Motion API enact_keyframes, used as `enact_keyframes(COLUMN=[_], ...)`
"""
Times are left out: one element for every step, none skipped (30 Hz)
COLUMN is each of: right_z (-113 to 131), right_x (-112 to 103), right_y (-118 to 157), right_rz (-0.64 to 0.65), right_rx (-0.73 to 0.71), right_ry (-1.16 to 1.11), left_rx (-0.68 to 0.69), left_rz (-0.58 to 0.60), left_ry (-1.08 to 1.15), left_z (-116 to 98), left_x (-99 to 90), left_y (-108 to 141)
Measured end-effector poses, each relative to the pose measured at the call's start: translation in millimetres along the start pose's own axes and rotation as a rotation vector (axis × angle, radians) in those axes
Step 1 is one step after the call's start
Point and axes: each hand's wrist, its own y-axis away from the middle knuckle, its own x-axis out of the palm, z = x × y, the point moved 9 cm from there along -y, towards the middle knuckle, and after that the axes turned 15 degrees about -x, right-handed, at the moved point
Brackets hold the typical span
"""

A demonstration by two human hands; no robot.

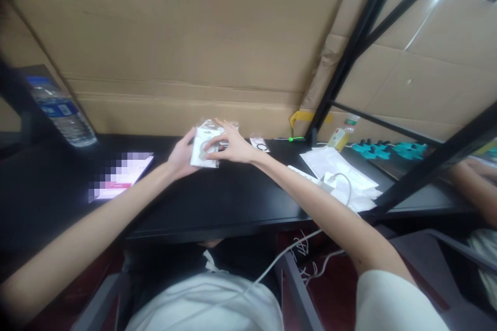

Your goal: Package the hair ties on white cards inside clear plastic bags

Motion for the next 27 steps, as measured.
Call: enact_keyframes(right_z=[-1.1, -1.7, -1.6, -0.6, 1.4, 3.8, 6.5, 9.1, 11.5, 13.7, 15.4, 16.7, 17.5, 17.9, 17.9, 18.0, 18.4, 19.0, 19.8, 20.4, 20.4, 19.8, 18.8, 17.3, 15.5, 13.5, 11.7], right_x=[1.5, 2.9, 4.0, 4.9, 5.8, 6.4, 6.8, 6.8, 6.5, 6.0, 5.5, 5.2, 5.1, 5.1, 4.9, 4.5, 3.9, 3.0, 1.7, 0.2, -1.3, -2.8, -4.4, -6.2, -8.5, -11.0, -13.5], right_y=[0.4, 0.6, 0.4, 0.0, -0.8, -1.6, -2.5, -3.3, -3.9, -4.4, -4.7, -4.7, -4.4, -3.9, -3.1, -2.2, -1.3, -0.4, 0.4, 1.0, 1.5, 1.7, 1.9, 2.1, 2.6, 3.5, 4.9], right_rz=[-0.002, -0.003, -0.003, 0.001, 0.009, 0.018, 0.028, 0.037, 0.042, 0.045, 0.046, 0.047, 0.048, 0.047, 0.045, 0.039, 0.03, 0.015, -0.004, -0.028, -0.053, -0.079, -0.106, -0.135, -0.165, -0.196, -0.223], right_rx=[0.0, -0.006, -0.019, -0.039, -0.065, -0.093, -0.118, -0.138, -0.154, -0.166, -0.175, -0.182, -0.187, -0.187, -0.184, -0.179, -0.176, -0.171, -0.165, -0.155, -0.14, -0.123, -0.106, -0.091, -0.079, -0.068, -0.06], right_ry=[0.006, 0.015, 0.027, 0.04, 0.054, 0.067, 0.08, 0.091, 0.1, 0.106, 0.109, 0.108, 0.105, 0.101, 0.096, 0.089, 0.079, 0.065, 0.046, 0.022, -0.003, -0.028, -0.046, -0.056, -0.054, -0.044, -0.029], left_rx=[-0.002, -0.003, -0.005, -0.005, -0.001, 0.004, 0.009, 0.011, 0.01, 0.005, -0.002, -0.01, -0.015, -0.018, -0.02, -0.022, -0.021, -0.019, -0.018, -0.018, -0.017, -0.015, -0.012, -0.007, 0.001, 0.009, 0.019], left_rz=[0.002, 0.007, 0.015, 0.023, 0.027, 0.027, 0.026, 0.026, 0.029, 0.036, 0.046, 0.056, 0.066, 0.077, 0.085, 0.091, 0.092, 0.087, 0.077, 0.064, 0.051, 0.039, 0.026, 0.01, -0.008, -0.025, -0.038], left_ry=[0.001, 0.001, -0.002, -0.004, -0.005, -0.005, -0.005, -0.006, -0.007, -0.009, -0.009, -0.008, -0.005, -0.001, 0.001, 0.004, 0.008, 0.015, 0.022, 0.029, 0.035, 0.039, 0.041, 0.043, 0.045, 0.049, 0.054], left_z=[0.2, 0.4, 0.7, 0.8, 0.8, 0.6, 0.5, 0.5, 0.8, 1.2, 1.8, 2.3, 2.5, 2.5, 2.5, 2.4, 2.3, 2.0, 1.9, 1.8, 1.7, 1.5, 1.1, 0.5, -0.2, -1.0, -1.9], left_x=[-0.4, -0.2, 0.5, 1.5, 2.3, 3.0, 3.5, 4.2, 5.1, 6.4, 7.9, 9.4, 10.8, 12.1, 13.3, 14.2, 14.6, 14.3, 13.7, 12.9, 12.2, 11.7, 11.2, 10.6, 9.6, 8.5, 7.8], left_y=[0.0, 0.0, 0.1, 0.2, 0.4, 0.6, 0.9, 1.2, 1.5, 1.8, 2.1, 2.4, 2.7, 3.1, 3.4, 3.7, 4.0, 4.3, 4.6, 5.0, 5.5, 6.1, 6.7, 7.2, 7.6, 7.9, 8.0])
